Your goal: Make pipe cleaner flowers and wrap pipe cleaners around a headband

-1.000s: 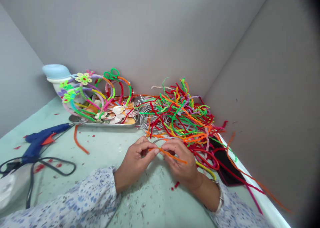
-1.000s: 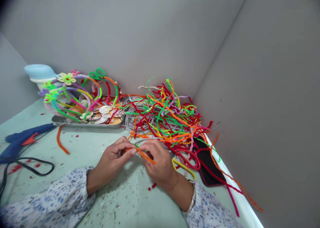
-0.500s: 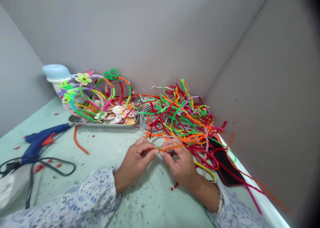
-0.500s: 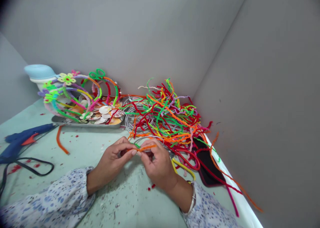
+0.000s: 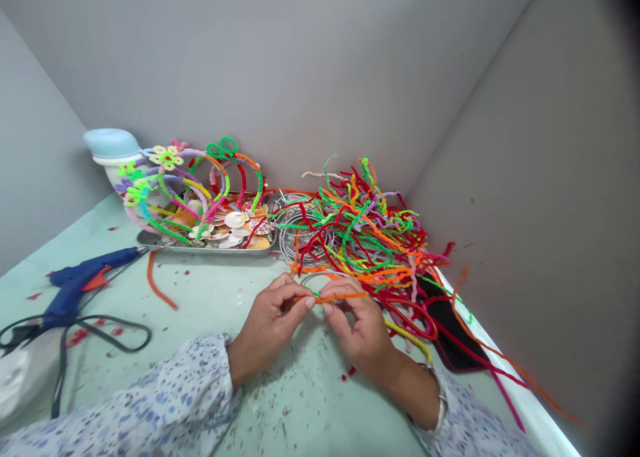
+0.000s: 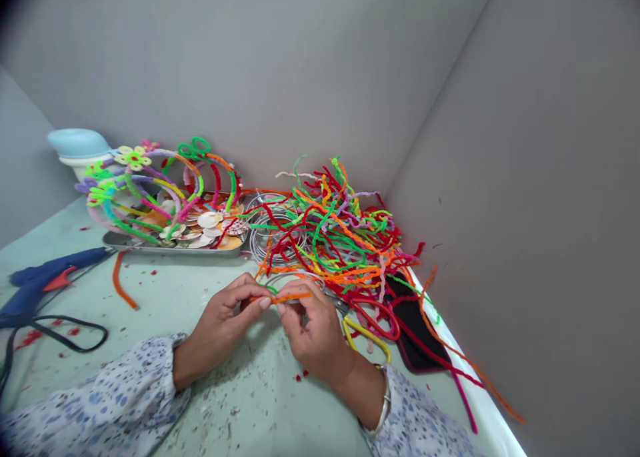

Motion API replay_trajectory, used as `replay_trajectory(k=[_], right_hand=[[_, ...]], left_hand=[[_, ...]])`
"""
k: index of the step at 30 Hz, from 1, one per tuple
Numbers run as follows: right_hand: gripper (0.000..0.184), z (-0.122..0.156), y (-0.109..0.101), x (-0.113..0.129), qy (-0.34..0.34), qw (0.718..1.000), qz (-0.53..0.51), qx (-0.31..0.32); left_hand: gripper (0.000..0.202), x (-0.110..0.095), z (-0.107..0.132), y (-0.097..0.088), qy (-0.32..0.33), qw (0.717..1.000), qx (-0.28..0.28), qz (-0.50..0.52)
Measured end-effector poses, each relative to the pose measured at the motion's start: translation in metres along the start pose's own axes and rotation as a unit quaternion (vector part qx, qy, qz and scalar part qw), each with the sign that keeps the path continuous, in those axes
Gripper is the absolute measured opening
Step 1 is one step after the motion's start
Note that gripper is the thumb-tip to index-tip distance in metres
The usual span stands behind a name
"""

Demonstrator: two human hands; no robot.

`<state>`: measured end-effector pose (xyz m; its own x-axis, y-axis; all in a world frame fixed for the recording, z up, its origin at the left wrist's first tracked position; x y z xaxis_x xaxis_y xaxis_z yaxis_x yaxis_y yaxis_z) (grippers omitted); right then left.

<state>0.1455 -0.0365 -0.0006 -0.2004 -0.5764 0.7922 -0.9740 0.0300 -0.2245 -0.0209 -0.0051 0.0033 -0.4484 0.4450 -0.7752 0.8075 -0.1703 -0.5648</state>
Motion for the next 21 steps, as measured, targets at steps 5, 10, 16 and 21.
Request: replay_trajectory(k=[5, 10, 16, 21], right_hand=[[0.009, 0.0021, 0.0003, -0.0006, 0.023, 0.999, 0.028, -0.007], [0.008, 0.0015, 0.0005, 0.0007, 0.030, 0.999, 0.028, -0.013], [0.010, 0.0003, 0.0007, 0.0036, 0.051, 0.998, 0.029, -0.006], [0.011, -0.0011, 0.0012, 0.0070, 0.056, 0.998, 0.037, -0.006]], left_hand=[[0.017, -0.0003, -0.0001, 0.0004, 0.005, 1.000, 0.000, -0.008], [0.016, -0.0015, 0.0006, 0.0012, 0.012, 1.000, 0.000, -0.020], [0.016, -0.0036, 0.0004, 0.0013, 0.014, 1.000, -0.003, -0.028], [0.014, -0.0060, 0.0006, 0.0010, 0.017, 0.999, 0.007, -0.027]])
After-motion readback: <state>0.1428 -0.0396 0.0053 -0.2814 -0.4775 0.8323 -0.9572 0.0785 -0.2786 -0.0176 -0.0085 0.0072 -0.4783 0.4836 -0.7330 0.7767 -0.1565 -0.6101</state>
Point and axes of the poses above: each hand's wrist, its own z-axis away from the middle knuckle, its own y-axis out of the palm, x = y × z, the point moved 1 cm from there along -z, towards the middle knuckle, and after that the axes turned 13 degrees about -z, right-handed, at the moved point
